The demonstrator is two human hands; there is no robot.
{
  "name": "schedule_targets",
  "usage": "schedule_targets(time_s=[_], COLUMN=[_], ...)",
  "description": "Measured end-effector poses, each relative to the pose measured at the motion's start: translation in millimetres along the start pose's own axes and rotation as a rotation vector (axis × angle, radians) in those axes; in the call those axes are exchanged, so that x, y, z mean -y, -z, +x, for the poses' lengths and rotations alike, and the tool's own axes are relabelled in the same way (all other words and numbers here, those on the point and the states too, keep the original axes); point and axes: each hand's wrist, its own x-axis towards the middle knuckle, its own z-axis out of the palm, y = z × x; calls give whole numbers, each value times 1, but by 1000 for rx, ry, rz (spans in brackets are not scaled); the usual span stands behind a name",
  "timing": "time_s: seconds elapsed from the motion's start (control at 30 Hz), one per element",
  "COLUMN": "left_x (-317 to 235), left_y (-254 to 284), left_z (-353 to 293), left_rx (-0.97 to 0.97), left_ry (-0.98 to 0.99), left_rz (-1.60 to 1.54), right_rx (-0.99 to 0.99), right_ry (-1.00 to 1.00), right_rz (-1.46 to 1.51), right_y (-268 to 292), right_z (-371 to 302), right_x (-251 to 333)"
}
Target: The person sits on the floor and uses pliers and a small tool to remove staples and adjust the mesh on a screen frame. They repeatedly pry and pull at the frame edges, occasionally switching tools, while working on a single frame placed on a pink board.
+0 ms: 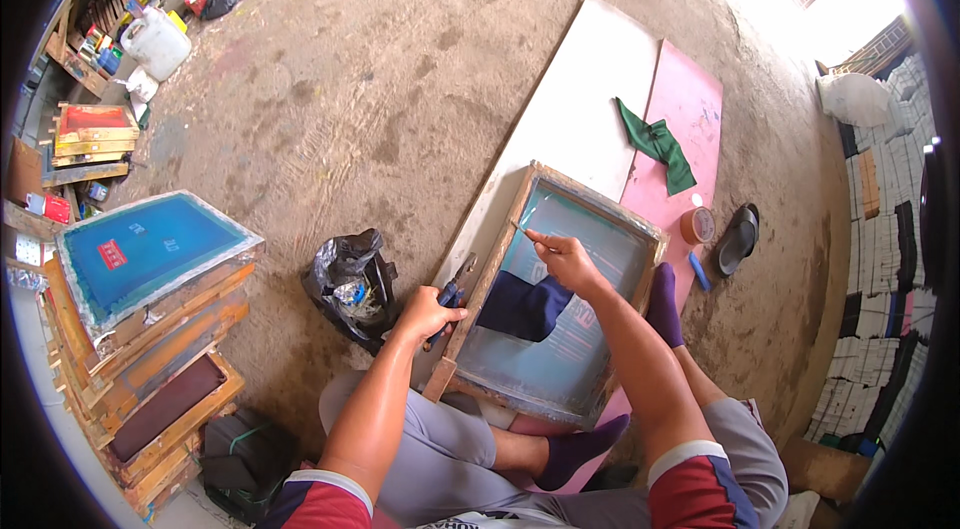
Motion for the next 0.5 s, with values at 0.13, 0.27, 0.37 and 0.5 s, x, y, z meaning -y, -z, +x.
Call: schedule_targets(time_s=[0.13, 0.27, 0.37, 0.5], left_x=[-11, -17, -7, -13], left_y=[2, -3, 5, 2], left_z=[-11, -6, -10, -9], left_rx=[-24, -5, -28, -13], left_ry=[26, 10, 27, 38], left_rz=[2, 31, 10, 22], right_rx=[129, 13, 139, 75], right_ry=[-325, -29, -378, -426], right_rz=[306, 167, 444, 446], right_y=[10, 1, 1, 3], right_z=[-8, 3, -3, -10], right_x=[29, -14, 33, 39])
